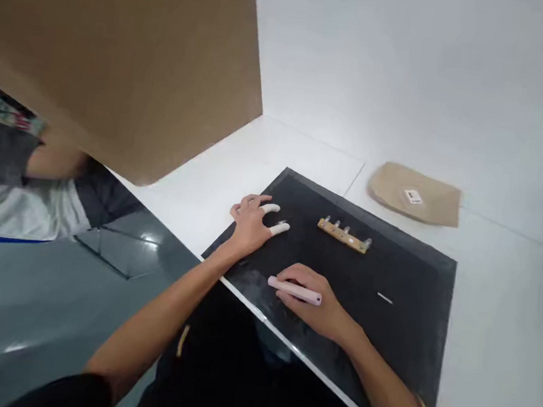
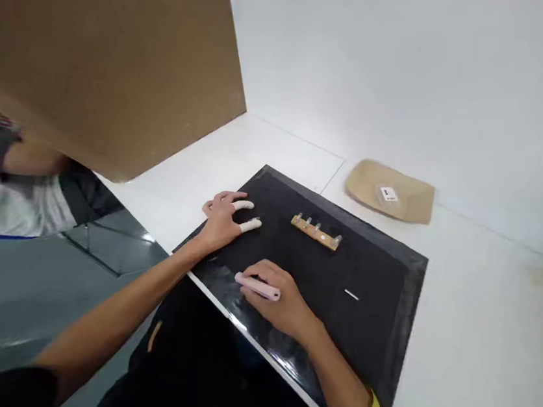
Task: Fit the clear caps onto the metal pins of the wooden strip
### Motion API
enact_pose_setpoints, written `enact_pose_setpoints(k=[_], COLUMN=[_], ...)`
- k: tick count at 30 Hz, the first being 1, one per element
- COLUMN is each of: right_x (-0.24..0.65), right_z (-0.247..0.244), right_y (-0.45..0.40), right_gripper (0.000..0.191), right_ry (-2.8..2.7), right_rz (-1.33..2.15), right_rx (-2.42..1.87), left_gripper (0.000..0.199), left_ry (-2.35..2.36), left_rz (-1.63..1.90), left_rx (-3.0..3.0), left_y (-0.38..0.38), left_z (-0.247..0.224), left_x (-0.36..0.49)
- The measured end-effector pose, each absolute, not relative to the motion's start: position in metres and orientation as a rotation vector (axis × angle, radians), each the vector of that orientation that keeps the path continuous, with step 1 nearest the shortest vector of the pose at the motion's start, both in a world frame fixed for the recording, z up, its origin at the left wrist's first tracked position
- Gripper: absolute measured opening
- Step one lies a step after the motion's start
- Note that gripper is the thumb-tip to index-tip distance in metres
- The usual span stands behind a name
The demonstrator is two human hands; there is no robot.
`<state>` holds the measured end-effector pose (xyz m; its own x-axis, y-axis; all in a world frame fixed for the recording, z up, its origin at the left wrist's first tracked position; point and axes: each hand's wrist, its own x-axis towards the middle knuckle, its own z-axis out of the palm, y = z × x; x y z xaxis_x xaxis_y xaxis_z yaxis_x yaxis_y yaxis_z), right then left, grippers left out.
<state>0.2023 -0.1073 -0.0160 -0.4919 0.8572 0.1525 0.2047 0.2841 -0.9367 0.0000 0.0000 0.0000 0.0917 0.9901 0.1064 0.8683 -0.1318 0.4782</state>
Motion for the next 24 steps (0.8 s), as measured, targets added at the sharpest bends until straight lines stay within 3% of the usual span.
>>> enact_pose_setpoints(k=[19,24], right_x=[0.202,0.203], right_z=[-0.013,-0.014], right_y=[-0.106,-0.107], right_gripper=[0.017,0.015], right_ry=[-1.858,-1.84], right_rz=[1.227,1.246], right_rx=[-0.953,-0.957], left_gripper=[0.082,0.08], left_ry=[1.539,1.355], left_rz=[0.473,0.715], left_rx=[2.294,2.018], left_y=[-0.031,-0.056], left_z=[0.011,0.013], left_x=[-0.026,-0.055])
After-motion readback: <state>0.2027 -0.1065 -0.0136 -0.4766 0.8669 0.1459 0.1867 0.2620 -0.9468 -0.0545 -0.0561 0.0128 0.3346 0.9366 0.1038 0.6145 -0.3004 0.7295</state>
